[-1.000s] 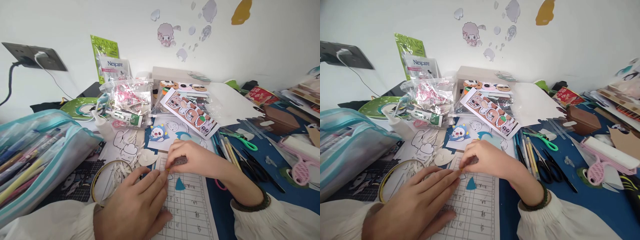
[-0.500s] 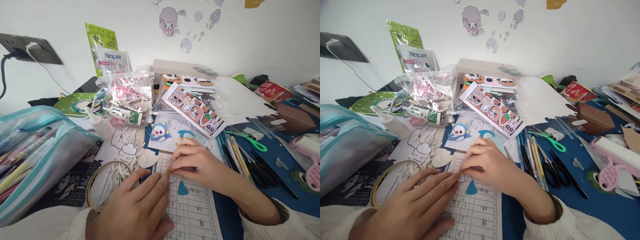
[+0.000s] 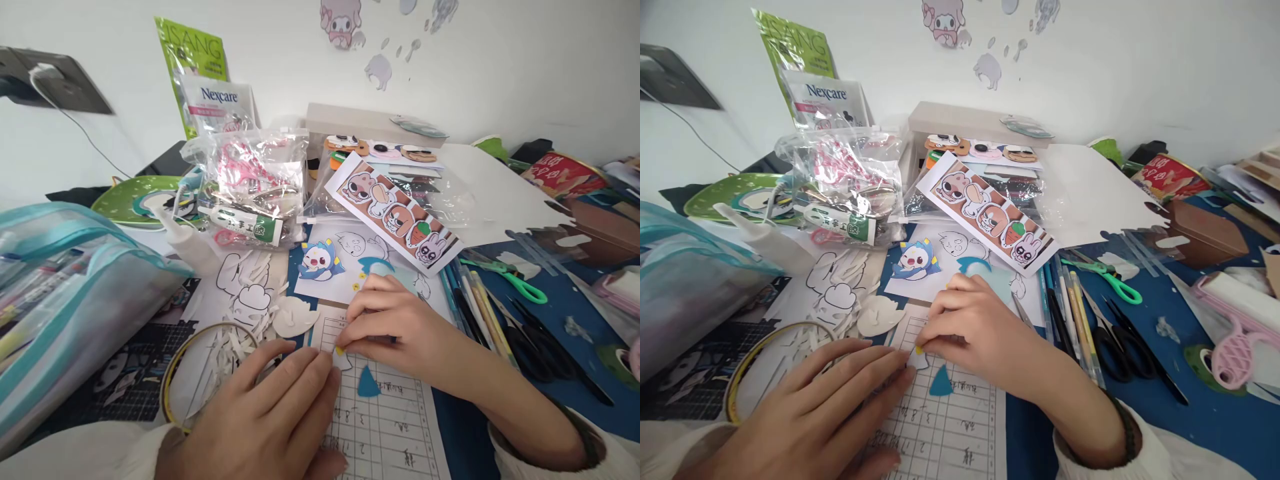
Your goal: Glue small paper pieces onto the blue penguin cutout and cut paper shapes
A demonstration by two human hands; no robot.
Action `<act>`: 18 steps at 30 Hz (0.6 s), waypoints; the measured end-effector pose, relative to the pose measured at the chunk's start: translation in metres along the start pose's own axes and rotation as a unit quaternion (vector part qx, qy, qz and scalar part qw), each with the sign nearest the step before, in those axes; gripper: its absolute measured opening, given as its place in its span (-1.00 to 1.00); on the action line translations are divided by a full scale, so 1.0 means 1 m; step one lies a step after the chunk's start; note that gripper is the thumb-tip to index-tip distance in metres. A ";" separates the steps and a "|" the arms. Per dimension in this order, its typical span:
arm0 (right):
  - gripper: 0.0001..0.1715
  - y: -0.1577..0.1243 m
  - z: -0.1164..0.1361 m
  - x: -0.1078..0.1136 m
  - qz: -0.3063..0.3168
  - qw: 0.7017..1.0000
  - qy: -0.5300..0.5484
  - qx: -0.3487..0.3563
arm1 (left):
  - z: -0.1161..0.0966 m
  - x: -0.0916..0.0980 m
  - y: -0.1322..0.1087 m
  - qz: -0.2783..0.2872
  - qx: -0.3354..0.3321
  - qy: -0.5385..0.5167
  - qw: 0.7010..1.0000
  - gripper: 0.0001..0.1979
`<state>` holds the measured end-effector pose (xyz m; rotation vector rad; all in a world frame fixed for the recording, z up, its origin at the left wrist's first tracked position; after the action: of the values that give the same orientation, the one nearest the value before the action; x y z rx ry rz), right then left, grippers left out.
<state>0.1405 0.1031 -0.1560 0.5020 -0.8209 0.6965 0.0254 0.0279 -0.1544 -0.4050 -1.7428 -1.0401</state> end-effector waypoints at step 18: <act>-0.90 0.000 -0.001 0.000 0.004 1.000 0.009 -0.005 | -0.005 0.001 0.004 0.013 -0.067 0.041 0.997 -0.62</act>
<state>0.1408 0.1042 -0.1566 0.4831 -0.8090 0.7034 0.0307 0.0264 -0.1510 -0.4604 -1.5965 -1.1429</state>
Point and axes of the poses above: each hand's wrist, its own y-axis towards the middle knuckle, its own x-axis out of the back of the hand, z = x × y, the point moved 7 cm from there along y, towards the middle knuckle, and after that the axes turned 4 degrees about -x, right-handed, at the moved point
